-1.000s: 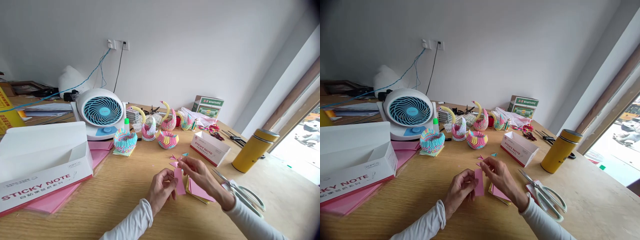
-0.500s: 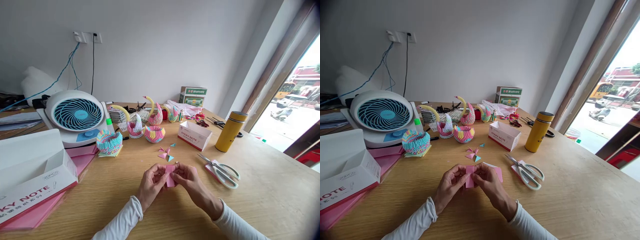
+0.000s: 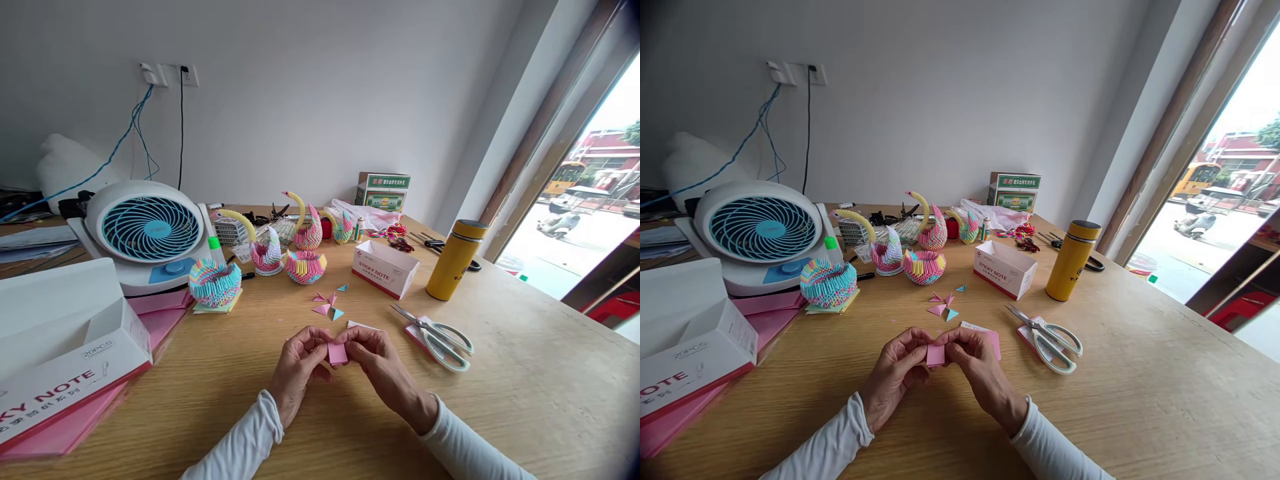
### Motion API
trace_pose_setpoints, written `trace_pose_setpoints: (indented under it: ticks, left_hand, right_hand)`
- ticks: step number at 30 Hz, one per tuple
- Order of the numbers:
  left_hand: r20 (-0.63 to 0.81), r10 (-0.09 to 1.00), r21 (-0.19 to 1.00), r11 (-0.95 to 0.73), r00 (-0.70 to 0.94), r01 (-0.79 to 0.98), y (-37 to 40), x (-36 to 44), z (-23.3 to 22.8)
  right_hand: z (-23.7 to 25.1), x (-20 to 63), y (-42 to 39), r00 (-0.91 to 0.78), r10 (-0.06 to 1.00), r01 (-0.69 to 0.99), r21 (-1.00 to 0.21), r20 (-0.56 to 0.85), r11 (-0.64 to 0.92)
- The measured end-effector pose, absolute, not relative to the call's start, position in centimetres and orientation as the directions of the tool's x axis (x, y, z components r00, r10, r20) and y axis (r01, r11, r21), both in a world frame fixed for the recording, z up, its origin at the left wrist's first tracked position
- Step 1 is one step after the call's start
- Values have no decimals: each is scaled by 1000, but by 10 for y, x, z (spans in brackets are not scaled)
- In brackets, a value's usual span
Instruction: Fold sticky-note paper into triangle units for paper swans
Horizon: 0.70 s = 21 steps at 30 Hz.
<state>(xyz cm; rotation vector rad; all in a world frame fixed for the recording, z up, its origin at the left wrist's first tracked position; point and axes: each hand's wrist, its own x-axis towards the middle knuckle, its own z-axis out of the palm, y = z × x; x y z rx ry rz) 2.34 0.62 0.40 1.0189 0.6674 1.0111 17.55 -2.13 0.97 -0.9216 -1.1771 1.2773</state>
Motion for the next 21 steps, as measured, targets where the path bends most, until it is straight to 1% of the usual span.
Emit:
trace_pose_setpoints:
  ticks: [4, 8, 10, 12, 14, 17, 19, 21]
  left_hand:
    - [-90, 897, 858, 291, 433, -423, 8, 22, 4]
    - [-161, 866, 791, 400, 473, -463, 9, 21, 1]
    - [-174, 851, 782, 426, 496, -456, 9, 21, 1]
    - [-171, 838, 800, 425, 518, -424, 8, 21, 2]
    - [-144, 832, 850, 381, 535, -364, 7, 22, 4]
    - [-52, 869, 931, 221, 492, -292, 8, 21, 4]
    - [17, 898, 954, 117, 440, -276, 9, 20, 4]
    - [65, 905, 959, 59, 421, -276, 11, 19, 2]
  right_hand:
    - [12, 178, -21, -128, 975, -156, -975, 180, 160]
    - [12, 179, -20, -141, 944, -123, -951, 299, 282]
    - [10, 178, -19, -139, 941, -148, -946, 307, 287]
    - [5, 177, -17, -150, 948, -169, -952, 281, 256]
    - [1, 177, -16, -134, 953, -151, -956, 272, 252]
    - [-5, 178, -13, -81, 961, -78, -963, 263, 257]
    - [-8, 179, -12, -70, 965, -43, -968, 251, 249]
    - [-9, 179, -12, -73, 963, -31, -966, 259, 257]
